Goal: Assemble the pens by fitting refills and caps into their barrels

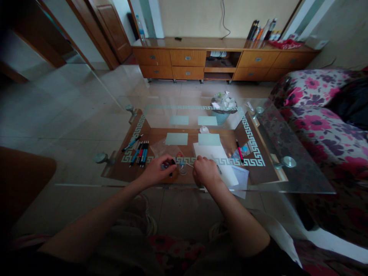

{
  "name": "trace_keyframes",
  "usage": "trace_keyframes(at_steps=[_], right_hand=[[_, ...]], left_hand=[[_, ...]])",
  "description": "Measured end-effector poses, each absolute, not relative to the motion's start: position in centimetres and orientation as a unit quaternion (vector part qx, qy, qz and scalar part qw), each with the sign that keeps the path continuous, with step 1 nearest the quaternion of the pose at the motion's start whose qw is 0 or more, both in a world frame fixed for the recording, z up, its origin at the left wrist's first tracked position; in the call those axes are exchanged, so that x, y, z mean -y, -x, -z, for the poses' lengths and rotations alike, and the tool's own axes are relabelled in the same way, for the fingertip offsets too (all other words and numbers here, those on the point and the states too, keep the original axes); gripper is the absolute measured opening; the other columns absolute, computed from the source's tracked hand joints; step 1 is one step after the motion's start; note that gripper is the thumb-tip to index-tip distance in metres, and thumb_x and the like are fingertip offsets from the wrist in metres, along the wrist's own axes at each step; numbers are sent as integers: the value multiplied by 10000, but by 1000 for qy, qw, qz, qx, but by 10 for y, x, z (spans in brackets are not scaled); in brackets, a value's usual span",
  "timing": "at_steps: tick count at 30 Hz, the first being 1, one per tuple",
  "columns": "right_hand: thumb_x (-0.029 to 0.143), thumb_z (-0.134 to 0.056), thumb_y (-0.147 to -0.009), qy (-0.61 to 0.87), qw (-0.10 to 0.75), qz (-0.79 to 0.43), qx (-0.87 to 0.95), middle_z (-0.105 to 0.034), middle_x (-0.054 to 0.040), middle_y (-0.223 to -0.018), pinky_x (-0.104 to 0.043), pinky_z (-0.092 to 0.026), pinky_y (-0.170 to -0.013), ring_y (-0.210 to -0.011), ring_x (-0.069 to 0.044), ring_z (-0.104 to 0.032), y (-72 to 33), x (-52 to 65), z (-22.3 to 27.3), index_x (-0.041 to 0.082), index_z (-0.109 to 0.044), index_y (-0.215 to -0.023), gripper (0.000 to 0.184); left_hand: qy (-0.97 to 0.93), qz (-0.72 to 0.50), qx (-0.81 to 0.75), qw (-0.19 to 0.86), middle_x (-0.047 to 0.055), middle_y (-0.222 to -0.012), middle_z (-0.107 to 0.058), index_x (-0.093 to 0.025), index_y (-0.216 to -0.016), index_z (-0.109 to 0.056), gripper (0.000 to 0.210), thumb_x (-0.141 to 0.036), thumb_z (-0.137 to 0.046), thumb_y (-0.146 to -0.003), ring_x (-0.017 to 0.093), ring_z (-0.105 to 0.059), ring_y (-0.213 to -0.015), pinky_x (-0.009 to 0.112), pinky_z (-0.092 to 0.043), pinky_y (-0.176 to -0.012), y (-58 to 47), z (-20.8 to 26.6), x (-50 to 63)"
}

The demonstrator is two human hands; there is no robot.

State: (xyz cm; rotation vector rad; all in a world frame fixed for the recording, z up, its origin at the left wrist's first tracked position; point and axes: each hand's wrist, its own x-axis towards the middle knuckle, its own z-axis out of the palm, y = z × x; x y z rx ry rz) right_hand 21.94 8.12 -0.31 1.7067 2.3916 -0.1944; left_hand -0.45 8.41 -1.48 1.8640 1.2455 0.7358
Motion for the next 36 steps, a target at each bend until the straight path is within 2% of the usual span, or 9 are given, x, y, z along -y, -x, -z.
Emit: trace_keyframes(at_steps=[4,7,12,14,16,19,28,32,36], right_hand=[[257,-513,-873,-591,100,90,-796,-666,-169,-1020,-329,-487,-788,-920,-259,-673,-219,-81,2,122,-688,-950,234],[276,-549,-842,-604,53,117,-786,-681,-146,-995,-304,-468,-766,-887,-241,-668,-220,-83,0,144,-684,-910,201],[243,-600,-772,-602,-152,219,-753,-660,-23,-723,-248,-419,-655,-678,-152,-599,-224,-88,-1,184,-613,-744,68],[241,-608,-760,-582,-248,285,-721,-640,1,-689,-237,-415,-624,-631,-130,-573,-224,-91,2,183,-597,-738,64],[262,-632,-747,-552,-332,379,-665,-650,1,-720,-235,-436,-618,-638,-126,-584,-223,-94,5,175,-605,-815,113],[296,-680,-723,-511,-408,510,-559,-656,8,-740,-235,-457,-600,-628,-121,-591,-222,-98,9,159,-598,-1033,348],[245,-723,-687,-478,-464,578,-472,-661,21,-864,-238,-492,-627,-706,-116,-624,-221,-96,6,233,-434,-1335,709],[272,-726,-697,-484,-471,569,-468,-654,26,-862,-240,-513,-618,-711,-123,-636,-218,-96,3,246,-454,-1228,597],[325,-746,-711,-477,-496,575,-443,-637,52,-826,-238,-524,-589,-669,-128,-659,-217,-96,3,262,-428,-1115,518]], left_hand=[[-727,-284,-490,387,18,-863,-692,-182,-931,-645,175,-344,-612,-874,147,-624,-766,275,-496,-730,5,16,-84],[-724,-286,-487,396,23,-870,-691,-179,-929,-644,192,-359,-615,-869,148,-622,-767,279,-495,-731,5,18,-84],[-696,-296,-480,444,25,-868,-679,-173,-948,-629,218,-376,-605,-874,147,-617,-762,267,-494,-697,4,23,-86],[-686,-298,-472,467,31,-877,-675,-169,-959,-623,229,-383,-593,-882,146,-616,-762,264,-496,-689,4,24,-86],[-678,-297,-466,485,39,-893,-677,-165,-974,-621,242,-387,-592,-882,144,-617,-761,261,-497,-683,3,24,-86],[-668,-296,-464,501,48,-906,-681,-159,-998,-623,252,-380,-595,-879,141,-620,-761,258,-495,-681,2,23,-86],[-671,-302,-442,514,16,-822,-631,-169,-1180,-614,370,-331,-626,-848,128,-579,-703,233,-472,-636,1,23,-83],[-682,-295,-445,500,-4,-773,-586,-183,-1202,-627,374,-313,-612,-851,117,-531,-659,222,-440,-607,1,20,-82],[-695,-270,-444,497,15,-833,-633,-194,-1215,-650,374,-301,-594,-861,129,-557,-702,241,-460,-657,1,19,-81]])
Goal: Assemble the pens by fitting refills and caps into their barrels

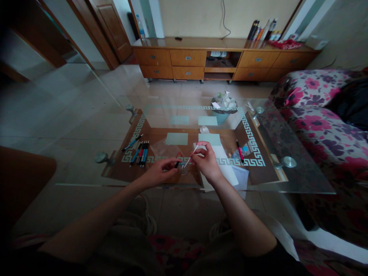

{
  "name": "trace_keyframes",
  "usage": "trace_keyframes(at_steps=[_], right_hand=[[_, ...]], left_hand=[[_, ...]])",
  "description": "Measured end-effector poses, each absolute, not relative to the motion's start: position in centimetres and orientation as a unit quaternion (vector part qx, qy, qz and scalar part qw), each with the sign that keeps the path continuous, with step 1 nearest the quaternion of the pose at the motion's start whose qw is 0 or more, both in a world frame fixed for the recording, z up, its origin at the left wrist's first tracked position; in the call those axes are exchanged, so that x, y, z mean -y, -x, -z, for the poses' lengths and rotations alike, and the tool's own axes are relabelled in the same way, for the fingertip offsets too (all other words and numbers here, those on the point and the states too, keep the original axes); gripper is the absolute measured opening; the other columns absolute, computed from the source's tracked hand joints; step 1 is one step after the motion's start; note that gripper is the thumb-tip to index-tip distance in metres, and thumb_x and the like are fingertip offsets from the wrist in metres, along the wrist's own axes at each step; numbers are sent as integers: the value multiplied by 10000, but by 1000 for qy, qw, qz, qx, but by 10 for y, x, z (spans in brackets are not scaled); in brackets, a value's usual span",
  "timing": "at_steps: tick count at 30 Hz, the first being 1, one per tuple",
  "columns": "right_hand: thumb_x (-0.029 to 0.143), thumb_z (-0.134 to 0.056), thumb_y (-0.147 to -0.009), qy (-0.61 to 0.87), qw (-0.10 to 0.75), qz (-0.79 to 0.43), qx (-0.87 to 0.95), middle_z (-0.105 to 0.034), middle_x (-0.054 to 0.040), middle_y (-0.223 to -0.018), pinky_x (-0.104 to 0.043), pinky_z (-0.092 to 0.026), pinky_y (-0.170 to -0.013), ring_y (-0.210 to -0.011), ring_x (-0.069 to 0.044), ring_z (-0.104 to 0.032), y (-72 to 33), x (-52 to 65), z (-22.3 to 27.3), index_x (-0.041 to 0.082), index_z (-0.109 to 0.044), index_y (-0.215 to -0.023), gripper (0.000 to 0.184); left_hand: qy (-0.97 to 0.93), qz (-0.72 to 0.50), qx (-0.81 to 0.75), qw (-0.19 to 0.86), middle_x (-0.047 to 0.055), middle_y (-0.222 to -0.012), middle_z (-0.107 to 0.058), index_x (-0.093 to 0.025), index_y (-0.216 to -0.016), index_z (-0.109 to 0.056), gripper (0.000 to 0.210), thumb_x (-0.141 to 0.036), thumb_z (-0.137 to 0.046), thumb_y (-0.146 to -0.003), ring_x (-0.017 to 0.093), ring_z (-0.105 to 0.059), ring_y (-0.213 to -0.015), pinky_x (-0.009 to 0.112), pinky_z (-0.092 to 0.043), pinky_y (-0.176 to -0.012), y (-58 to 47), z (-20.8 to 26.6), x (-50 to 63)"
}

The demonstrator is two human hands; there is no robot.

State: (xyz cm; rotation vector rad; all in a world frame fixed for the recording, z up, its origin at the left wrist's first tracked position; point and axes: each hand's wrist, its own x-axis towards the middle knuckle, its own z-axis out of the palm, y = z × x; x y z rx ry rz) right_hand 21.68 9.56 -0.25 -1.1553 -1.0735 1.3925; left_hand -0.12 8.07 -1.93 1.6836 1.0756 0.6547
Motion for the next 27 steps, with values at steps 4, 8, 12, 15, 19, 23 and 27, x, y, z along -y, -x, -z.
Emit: trace_keyframes(at_steps=[4,8,12,15,19,23,27], right_hand=[[357,-757,-737,467,526,-572,421,-633,66,-798,-256,-553,-605,-665,-138,-680,-217,-96,2,268,-420,-1086,493],[362,-779,-733,456,545,-573,409,-650,63,-787,-289,-583,-643,-689,-153,-694,-217,-97,2,273,-418,-1072,503],[347,-788,-734,442,553,-575,410,-657,58,-778,-290,-587,-642,-689,-159,-697,-216,-96,3,276,-424,-1063,496],[343,-795,-729,434,550,-578,418,-663,53,-789,-288,-583,-638,-679,-156,-695,-215,-96,4,277,-435,-1057,492],[352,-801,-721,435,540,-581,427,-675,46,-792,-303,-583,-656,-679,-156,-693,-214,-95,3,272,-456,-1046,480],[383,-781,-737,440,514,-590,441,-688,28,-778,-309,-574,-677,-701,-160,-689,-212,-94,4,255,-499,-1019,418],[386,-759,-755,448,496,-577,470,-686,1,-805,-283,-547,-662,-732,-151,-670,-212,-95,9,218,-590,-953,310]], left_hand=[[-712,-248,-424,501,29,-877,-657,-200,-1227,-662,378,-296,-596,-867,142,-574,-762,255,-469,-715,1,19,-80],[-716,-245,-425,497,27,-874,-647,-201,-1227,-668,377,-304,-607,-869,137,-562,-768,252,-460,-722,2,22,-79],[-716,-246,-420,501,23,-854,-635,-205,-1237,-666,390,-319,-620,-867,133,-549,-757,249,-453,-718,3,25,-80],[-712,-249,-424,502,23,-845,-629,-194,-1230,-671,392,-321,-630,-861,132,-542,-747,251,-449,-720,3,24,-79],[-709,-247,-427,504,25,-836,-631,-177,-1232,-672,400,-316,-633,-859,131,-540,-741,251,-448,-723,2,20,-79],[-713,-252,-416,505,32,-858,-654,-189,-1271,-650,421,-318,-621,-871,138,-557,-753,251,-459,-721,3,21,-79],[-715,-260,-404,507,74,-1029,-699,-197,-1292,-635,423,-326,-602,-891,173,-615,-863,291,-490,-801,3,25,-80]])
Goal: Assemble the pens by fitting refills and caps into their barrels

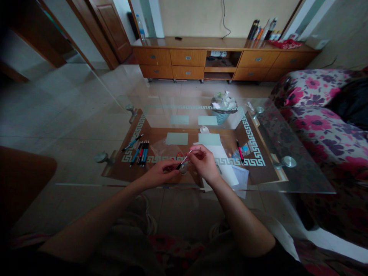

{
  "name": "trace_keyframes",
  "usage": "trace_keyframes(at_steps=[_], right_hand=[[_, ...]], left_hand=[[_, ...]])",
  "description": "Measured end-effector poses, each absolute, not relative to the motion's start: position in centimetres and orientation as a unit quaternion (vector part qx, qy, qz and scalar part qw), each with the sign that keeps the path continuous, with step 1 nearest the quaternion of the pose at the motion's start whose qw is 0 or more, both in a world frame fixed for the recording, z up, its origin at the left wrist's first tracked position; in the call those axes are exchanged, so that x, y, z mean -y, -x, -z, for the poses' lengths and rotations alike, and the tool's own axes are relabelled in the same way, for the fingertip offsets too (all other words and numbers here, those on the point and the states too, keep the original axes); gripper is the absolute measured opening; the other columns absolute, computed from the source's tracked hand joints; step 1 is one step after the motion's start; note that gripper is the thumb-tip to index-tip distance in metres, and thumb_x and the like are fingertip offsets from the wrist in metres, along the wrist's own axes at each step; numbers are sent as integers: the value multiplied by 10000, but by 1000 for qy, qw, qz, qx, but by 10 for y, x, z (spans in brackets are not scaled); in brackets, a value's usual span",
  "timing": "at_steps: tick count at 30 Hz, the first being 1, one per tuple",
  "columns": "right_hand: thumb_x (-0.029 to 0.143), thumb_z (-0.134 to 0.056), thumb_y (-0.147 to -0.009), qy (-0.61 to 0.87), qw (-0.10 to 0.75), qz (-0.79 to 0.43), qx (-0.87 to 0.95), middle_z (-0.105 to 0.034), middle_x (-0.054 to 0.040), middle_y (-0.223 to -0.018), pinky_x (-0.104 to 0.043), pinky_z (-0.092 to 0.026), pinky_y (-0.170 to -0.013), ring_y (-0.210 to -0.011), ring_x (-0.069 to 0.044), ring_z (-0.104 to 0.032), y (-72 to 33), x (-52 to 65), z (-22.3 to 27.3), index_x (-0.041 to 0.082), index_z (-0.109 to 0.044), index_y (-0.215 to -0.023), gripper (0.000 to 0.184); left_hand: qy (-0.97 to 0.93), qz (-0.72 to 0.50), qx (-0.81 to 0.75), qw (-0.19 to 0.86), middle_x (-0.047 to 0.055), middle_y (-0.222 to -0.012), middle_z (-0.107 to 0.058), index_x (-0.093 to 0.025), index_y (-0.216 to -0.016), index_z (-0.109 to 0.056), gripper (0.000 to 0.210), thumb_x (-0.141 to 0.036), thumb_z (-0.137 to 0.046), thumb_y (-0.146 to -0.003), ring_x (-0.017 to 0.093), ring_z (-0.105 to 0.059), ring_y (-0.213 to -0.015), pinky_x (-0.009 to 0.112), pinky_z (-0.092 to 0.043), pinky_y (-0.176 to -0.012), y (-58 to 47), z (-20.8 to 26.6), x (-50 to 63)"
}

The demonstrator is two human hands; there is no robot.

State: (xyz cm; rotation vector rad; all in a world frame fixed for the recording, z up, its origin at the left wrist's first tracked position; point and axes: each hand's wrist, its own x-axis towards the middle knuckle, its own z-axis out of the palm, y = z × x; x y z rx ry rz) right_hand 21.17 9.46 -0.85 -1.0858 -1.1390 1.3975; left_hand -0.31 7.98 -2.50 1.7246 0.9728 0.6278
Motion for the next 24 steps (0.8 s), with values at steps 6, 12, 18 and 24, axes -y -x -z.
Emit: trace_keyframes(at_steps=[6,12,18,24], right_hand=[[352,-771,-732,471,472,-572,478,-680,1,-779,-249,-496,-622,-691,-122,-630,-212,-95,12,194,-651,-929,279],[353,-797,-692,484,459,-580,467,-710,-9,-781,-269,-501,-636,-695,-136,-655,-212,-95,13,194,-650,-898,299],[357,-833,-647,479,469,-583,459,-718,-12,-761,-277,-511,-653,-684,-135,-653,-212,-96,13,186,-666,-811,290],[401,-851,-615,492,466,-580,452,-734,-30,-779,-289,-524,-668,-699,-149,-662,-213,-94,11,180,-689,-790,325]], left_hand=[[-708,-267,-392,523,91,-1210,-681,-202,-1318,-613,423,-309,-582,-910,204,-640,-998,330,-493,-897,2,24,-80],[-699,-260,-393,539,99,-1193,-688,-183,-1294,-623,411,-323,-585,-910,214,-647,-1016,342,-501,-901,2,23,-79],[-708,-271,-384,526,101,-1217,-678,-183,-1264,-630,379,-347,-560,-930,219,-636,-1061,357,-495,-930,2,22,-79],[-719,-279,-387,505,107,-1242,-665,-178,-1259,-627,388,-380,-554,-936,235,-620,-1109,353,-498,-935,5,22,-79]])
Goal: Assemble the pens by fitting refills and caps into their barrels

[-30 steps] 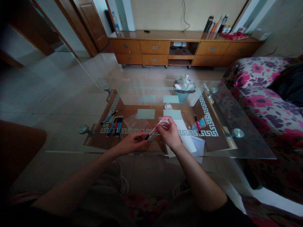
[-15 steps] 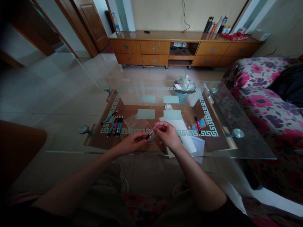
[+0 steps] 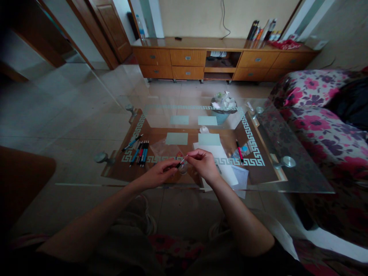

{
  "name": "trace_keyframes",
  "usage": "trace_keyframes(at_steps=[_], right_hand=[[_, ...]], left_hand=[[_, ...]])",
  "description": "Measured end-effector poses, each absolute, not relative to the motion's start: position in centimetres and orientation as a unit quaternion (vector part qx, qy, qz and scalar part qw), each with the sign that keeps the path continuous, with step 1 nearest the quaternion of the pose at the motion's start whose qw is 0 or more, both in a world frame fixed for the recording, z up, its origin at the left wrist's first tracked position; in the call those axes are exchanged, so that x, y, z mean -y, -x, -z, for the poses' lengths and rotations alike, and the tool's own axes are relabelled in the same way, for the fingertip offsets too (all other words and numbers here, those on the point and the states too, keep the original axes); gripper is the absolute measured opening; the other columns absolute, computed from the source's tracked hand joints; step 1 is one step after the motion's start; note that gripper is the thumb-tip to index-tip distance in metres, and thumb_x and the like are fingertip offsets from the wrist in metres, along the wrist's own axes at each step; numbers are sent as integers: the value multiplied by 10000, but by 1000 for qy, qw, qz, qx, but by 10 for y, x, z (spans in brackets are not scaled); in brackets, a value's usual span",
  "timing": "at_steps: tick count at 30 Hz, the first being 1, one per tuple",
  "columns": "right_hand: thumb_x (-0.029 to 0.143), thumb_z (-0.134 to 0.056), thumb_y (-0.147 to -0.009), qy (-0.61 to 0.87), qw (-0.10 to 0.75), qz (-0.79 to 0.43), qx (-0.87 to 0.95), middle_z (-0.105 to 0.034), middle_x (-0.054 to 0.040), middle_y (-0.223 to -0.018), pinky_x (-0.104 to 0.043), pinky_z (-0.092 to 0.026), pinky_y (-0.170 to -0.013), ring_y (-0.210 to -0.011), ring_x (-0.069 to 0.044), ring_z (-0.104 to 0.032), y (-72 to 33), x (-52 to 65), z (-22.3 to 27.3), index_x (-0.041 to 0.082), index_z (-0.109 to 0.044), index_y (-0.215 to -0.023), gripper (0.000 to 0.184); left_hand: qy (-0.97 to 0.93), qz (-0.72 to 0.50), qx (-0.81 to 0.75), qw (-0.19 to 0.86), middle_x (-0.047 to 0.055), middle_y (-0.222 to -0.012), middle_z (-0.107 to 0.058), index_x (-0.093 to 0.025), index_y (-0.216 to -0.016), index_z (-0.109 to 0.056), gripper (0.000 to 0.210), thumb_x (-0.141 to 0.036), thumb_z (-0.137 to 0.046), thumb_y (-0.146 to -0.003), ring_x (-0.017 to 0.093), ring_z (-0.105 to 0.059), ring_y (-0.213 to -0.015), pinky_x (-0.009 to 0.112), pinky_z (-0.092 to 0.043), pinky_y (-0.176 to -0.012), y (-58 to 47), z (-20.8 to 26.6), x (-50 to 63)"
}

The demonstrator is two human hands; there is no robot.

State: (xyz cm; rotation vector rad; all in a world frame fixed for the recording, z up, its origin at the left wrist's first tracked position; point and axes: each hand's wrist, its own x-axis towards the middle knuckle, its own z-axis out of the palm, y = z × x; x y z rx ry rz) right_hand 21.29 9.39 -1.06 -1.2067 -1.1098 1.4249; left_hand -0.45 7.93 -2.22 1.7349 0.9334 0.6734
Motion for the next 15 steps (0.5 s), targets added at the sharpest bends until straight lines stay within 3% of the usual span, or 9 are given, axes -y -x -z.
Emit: trace_keyframes(at_steps=[11,15], right_hand=[[385,-840,-626,492,460,-587,449,-728,-23,-751,-264,-511,-609,-662,-139,-653,-212,-93,10,179,-691,-810,314],[375,-827,-644,495,459,-591,442,-728,-23,-758,-241,-495,-585,-660,-132,-655,-211,-94,10,176,-678,-879,343]], left_hand=[[-703,-282,-376,533,108,-1174,-679,-174,-1214,-651,350,-348,-571,-920,227,-622,-1061,350,-481,-932,3,17,-79],[-682,-255,-358,585,81,-1033,-687,-187,-1296,-604,426,-332,-599,-896,191,-624,-899,296,-495,-786,4,11,-80]])
